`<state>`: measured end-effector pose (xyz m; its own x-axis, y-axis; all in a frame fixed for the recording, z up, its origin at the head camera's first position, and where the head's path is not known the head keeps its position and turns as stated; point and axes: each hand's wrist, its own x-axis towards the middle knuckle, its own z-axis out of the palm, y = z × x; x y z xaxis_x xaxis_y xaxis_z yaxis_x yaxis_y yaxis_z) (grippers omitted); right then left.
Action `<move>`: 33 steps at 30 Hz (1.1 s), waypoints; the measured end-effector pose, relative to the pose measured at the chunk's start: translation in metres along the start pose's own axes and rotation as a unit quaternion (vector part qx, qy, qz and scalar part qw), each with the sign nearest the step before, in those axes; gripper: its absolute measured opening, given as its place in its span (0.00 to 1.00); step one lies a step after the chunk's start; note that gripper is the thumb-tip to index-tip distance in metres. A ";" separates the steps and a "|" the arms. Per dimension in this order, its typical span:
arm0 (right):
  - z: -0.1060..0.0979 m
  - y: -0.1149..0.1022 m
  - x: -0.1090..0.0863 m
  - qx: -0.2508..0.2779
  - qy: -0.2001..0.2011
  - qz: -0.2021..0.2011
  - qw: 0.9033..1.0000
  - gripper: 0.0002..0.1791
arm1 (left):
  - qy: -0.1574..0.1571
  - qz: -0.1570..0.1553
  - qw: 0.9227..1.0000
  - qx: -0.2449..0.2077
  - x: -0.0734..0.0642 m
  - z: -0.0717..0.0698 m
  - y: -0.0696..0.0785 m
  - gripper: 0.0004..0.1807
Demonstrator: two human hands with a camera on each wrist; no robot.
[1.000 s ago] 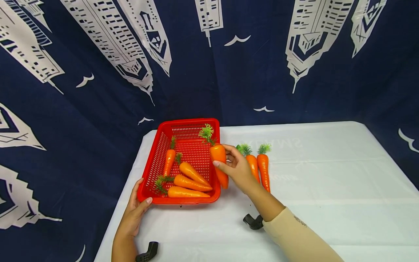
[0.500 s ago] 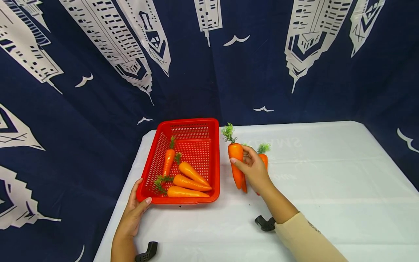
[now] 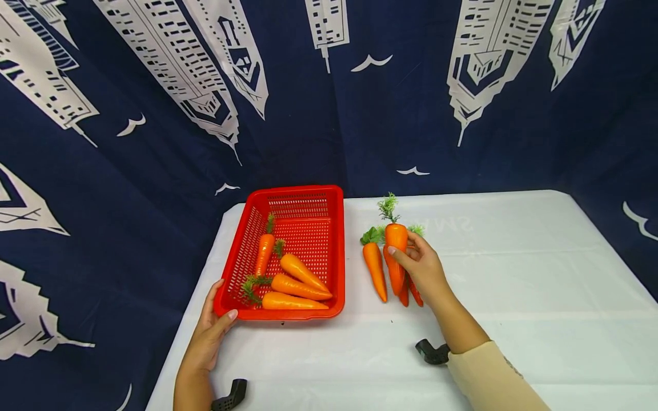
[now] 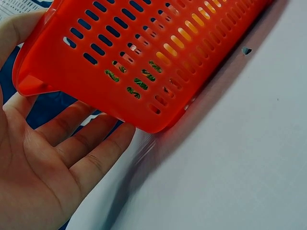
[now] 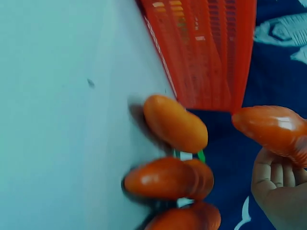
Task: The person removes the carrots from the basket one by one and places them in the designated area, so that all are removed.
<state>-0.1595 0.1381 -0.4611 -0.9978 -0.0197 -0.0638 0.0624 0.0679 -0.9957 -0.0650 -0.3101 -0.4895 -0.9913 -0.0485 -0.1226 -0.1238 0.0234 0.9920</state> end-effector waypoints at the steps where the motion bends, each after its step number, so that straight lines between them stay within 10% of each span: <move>1: -0.003 0.001 0.000 -0.004 0.004 0.002 1.000 0.37 | 0.000 0.000 1.000 0.000 0.000 0.000 0.000 0.43; 33: -0.059 0.033 0.010 -0.093 0.037 0.108 0.989 0.42 | -0.005 0.007 1.000 -0.004 0.001 -0.002 -0.002 0.43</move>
<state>-0.1685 0.1988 -0.4911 -0.9612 0.0885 -0.2613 0.2753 0.2448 -0.9297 -0.0661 -0.3122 -0.4913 -0.9934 -0.0378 -0.1087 -0.1093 0.0151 0.9939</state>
